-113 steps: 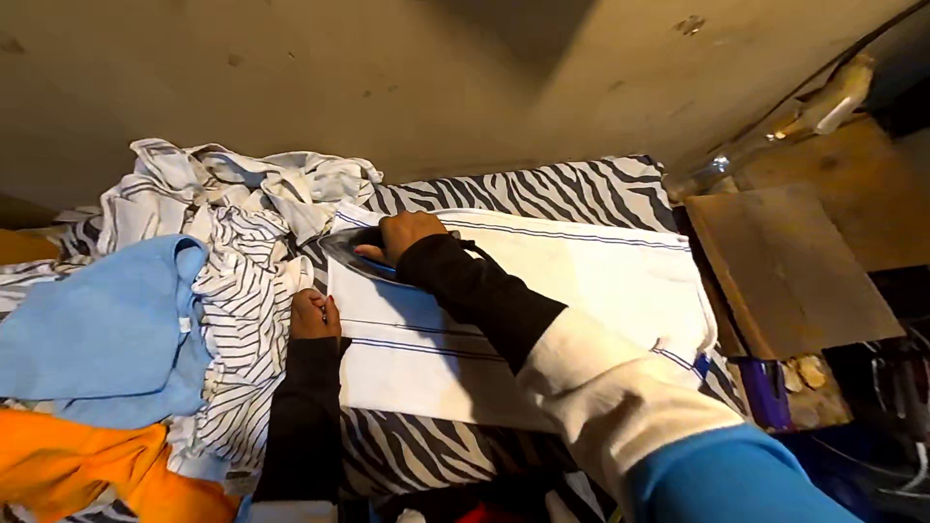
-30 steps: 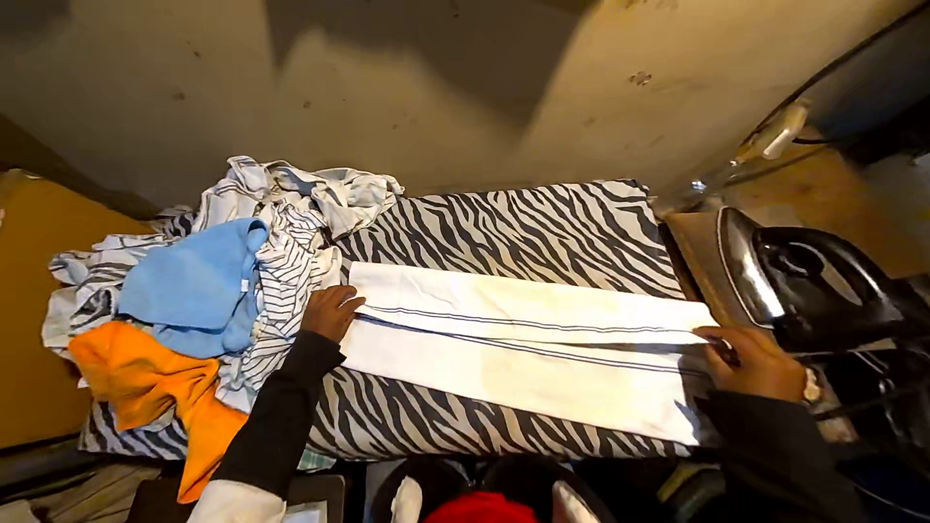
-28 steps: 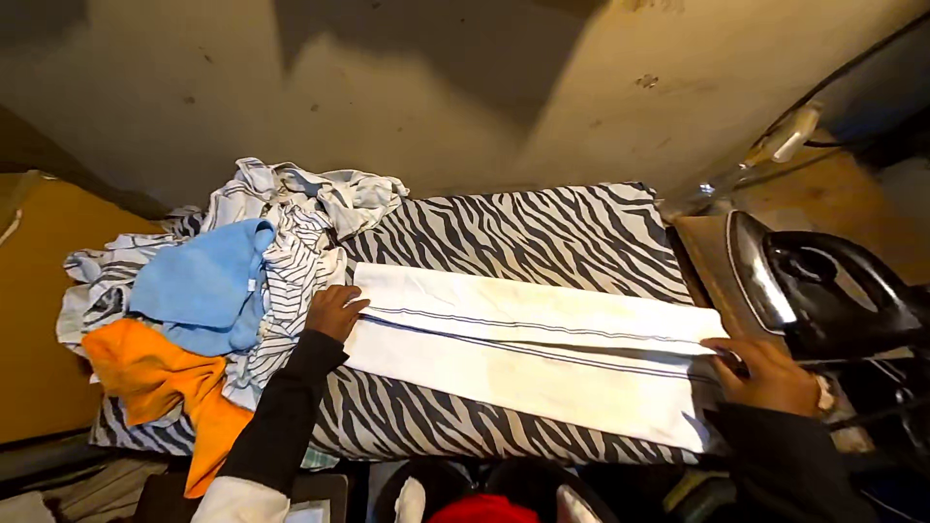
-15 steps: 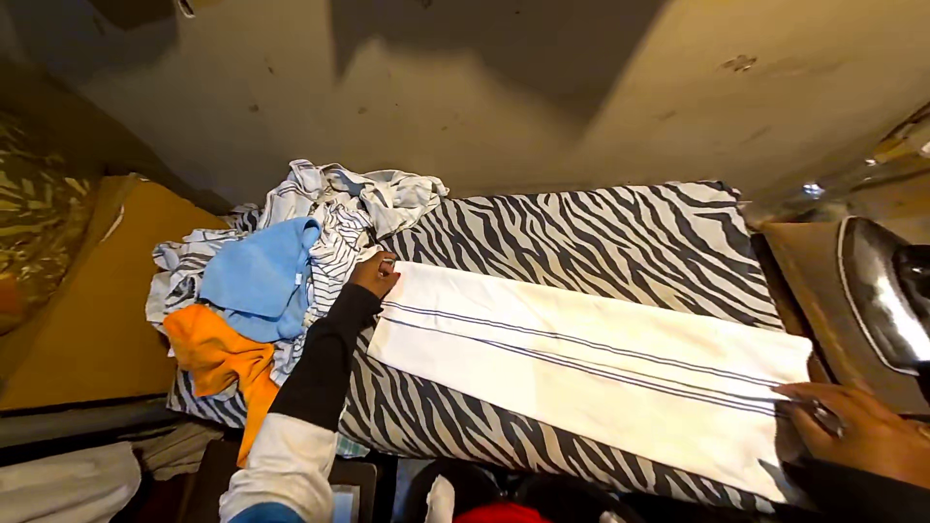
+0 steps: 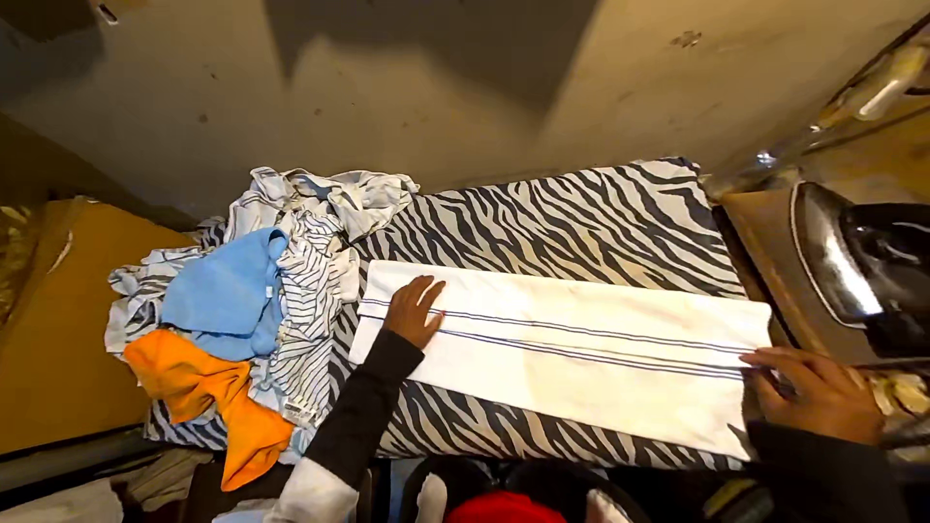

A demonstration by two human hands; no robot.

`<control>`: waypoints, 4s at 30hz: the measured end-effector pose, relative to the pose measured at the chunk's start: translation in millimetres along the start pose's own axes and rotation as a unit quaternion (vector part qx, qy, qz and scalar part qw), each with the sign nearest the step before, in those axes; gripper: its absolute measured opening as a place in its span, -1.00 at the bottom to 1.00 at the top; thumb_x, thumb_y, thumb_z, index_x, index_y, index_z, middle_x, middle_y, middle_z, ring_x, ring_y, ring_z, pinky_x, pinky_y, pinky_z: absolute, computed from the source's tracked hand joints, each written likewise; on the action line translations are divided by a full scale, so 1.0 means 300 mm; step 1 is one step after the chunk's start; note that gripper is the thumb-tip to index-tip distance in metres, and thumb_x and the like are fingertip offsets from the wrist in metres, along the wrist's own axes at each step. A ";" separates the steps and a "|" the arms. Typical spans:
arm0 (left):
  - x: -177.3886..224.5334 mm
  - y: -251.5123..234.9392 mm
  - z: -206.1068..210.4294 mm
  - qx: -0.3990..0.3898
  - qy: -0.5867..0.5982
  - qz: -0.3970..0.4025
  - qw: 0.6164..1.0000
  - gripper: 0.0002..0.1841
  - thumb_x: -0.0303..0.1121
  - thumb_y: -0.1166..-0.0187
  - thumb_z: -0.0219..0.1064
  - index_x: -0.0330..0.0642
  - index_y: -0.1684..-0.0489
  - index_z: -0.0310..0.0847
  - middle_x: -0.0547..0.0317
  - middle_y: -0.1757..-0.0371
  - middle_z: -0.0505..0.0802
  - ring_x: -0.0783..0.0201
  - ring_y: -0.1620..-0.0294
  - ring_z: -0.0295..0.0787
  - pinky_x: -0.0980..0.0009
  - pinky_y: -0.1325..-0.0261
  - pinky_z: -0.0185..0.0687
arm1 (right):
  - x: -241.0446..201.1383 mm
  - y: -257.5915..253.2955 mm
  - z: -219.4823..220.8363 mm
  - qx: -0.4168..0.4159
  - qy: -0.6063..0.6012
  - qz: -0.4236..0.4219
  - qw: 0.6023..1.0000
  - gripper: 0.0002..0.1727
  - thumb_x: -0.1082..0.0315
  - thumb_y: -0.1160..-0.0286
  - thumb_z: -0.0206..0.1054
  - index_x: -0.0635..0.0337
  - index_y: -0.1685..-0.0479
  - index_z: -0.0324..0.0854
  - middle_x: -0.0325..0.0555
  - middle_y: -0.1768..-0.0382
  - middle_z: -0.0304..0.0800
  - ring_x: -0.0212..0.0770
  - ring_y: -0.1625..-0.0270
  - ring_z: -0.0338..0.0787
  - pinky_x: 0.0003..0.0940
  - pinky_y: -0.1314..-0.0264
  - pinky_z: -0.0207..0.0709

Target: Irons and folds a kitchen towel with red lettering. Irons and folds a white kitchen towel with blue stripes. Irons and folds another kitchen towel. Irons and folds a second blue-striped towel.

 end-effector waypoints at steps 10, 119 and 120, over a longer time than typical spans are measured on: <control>0.172 0.049 0.092 -0.030 -0.011 0.129 0.991 -0.20 0.27 -0.61 0.03 0.01 -0.80 0.31 -0.15 -0.85 0.27 -0.36 -0.87 -0.02 -0.70 -0.60 -0.37 | 0.012 0.014 -0.011 0.040 0.052 0.065 0.996 -0.80 0.48 -0.46 0.37 0.21 0.09 0.90 0.31 -0.07 0.85 0.41 -0.20 0.77 0.31 -0.34 0.58; -0.380 0.196 -0.181 0.003 0.076 -0.356 0.931 -0.42 -0.06 -0.84 0.07 -0.49 -0.49 0.41 -0.73 -0.19 0.69 -0.73 -0.31 0.55 -0.60 -0.33 0.27 | -0.252 -0.325 0.086 -0.284 0.175 0.064 0.941 -0.56 0.06 -0.57 0.45 0.29 -0.13 0.70 0.53 0.20 0.81 0.63 0.06 0.80 0.58 0.09 0.52; -0.396 0.194 -0.170 -0.006 0.069 -0.346 0.936 -0.42 -0.05 -0.83 0.10 -0.53 -0.41 0.47 -0.75 -0.16 0.69 -0.75 -0.29 0.55 -0.63 -0.32 0.26 | -0.319 -0.345 0.119 -0.293 0.164 0.020 0.942 -0.57 0.07 -0.53 0.46 0.31 -0.06 0.71 0.50 0.27 0.81 0.61 0.12 0.81 0.56 0.14 0.53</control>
Point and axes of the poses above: each hand's wrist, its own y-axis away from the middle knuckle, its own z-axis out of the palm, x = y × z, the point moved 9 cm from there along -y, towards the middle knuckle
